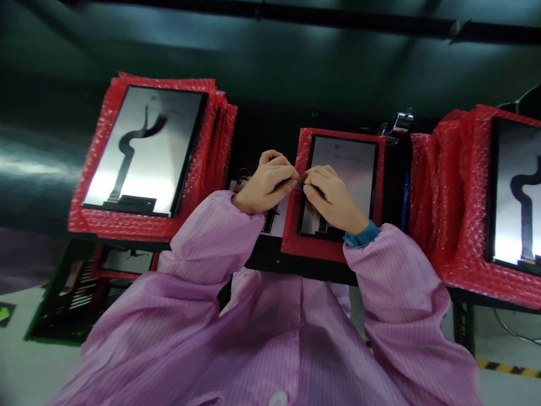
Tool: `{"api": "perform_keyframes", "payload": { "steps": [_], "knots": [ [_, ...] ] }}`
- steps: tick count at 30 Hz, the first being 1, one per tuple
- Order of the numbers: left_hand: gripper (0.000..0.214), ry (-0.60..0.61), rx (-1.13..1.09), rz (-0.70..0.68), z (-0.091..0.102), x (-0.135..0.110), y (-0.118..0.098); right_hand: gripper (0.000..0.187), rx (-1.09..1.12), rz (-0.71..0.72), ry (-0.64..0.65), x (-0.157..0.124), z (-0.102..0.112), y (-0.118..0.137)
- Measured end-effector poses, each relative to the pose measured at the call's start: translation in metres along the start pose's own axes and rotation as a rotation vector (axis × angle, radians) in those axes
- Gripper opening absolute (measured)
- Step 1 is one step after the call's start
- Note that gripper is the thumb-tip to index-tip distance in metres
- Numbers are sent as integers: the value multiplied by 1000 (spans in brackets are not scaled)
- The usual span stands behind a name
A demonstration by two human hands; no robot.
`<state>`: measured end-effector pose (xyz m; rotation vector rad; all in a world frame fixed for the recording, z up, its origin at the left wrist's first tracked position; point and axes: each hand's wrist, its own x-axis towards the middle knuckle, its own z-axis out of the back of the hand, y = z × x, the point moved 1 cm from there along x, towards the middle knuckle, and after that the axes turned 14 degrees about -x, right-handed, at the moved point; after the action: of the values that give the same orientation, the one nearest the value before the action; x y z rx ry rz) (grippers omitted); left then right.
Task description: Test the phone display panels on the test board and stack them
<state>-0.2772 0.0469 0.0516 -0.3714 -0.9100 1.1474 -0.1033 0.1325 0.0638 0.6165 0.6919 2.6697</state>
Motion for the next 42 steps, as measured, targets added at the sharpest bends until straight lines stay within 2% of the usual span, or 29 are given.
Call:
{"api": "perform_keyframes", "payload": {
  "steps": [25,30,36,42],
  "knots": [
    [20,48,-75,3,4,-2,-3,19,25,-66,59,0,4,3],
    [22,87,-41,60,6,-1,-7,22,29,-101,87,0,5,4],
    [19,57,-63,-14,6,-2,-6,24,23,-129,109,-1,5,6],
    [21,70,-80,32,5,-2,-5,26,36,-127,112,0,3,4]
  ]
}}
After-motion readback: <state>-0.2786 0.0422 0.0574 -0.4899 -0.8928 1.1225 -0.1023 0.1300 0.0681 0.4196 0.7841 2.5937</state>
